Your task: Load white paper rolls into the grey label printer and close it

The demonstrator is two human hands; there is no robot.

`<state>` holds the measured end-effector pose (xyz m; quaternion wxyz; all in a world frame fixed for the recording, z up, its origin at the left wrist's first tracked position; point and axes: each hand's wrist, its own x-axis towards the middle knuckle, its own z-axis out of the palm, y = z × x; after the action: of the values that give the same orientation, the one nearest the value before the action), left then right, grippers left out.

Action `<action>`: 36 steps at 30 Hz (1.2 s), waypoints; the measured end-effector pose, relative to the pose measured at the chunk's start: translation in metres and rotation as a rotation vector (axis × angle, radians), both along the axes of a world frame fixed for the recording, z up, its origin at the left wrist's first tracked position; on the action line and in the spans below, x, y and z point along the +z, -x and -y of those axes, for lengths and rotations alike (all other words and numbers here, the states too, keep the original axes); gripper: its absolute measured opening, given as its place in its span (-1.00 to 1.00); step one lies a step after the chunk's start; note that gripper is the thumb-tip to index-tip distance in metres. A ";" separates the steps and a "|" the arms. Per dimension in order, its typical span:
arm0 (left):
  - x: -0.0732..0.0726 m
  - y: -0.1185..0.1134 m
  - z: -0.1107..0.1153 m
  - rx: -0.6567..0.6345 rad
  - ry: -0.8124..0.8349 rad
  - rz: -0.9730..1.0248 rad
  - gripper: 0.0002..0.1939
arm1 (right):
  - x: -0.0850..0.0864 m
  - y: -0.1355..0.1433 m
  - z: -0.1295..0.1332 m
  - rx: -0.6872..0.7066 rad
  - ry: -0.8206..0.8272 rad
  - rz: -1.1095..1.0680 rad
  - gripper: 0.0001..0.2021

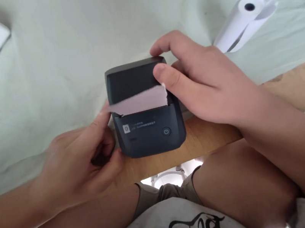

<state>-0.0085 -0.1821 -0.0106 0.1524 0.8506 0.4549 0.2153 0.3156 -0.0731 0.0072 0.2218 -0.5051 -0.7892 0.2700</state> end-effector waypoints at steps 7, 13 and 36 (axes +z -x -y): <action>0.007 -0.002 -0.001 0.058 0.105 -0.015 -0.13 | 0.022 0.005 -0.002 0.107 0.150 0.108 0.06; 0.002 -0.009 -0.002 0.101 0.155 -0.090 -0.06 | 0.009 -0.009 -0.010 0.246 0.169 0.065 0.21; 0.012 -0.012 -0.008 0.074 0.223 -0.164 -0.01 | 0.048 0.020 -0.021 0.270 -0.192 0.416 -0.88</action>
<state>0.0033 -0.1739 0.0009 0.2002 0.8258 0.5179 0.0987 0.2957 -0.0524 0.0551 0.0636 -0.4164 -0.9001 0.1115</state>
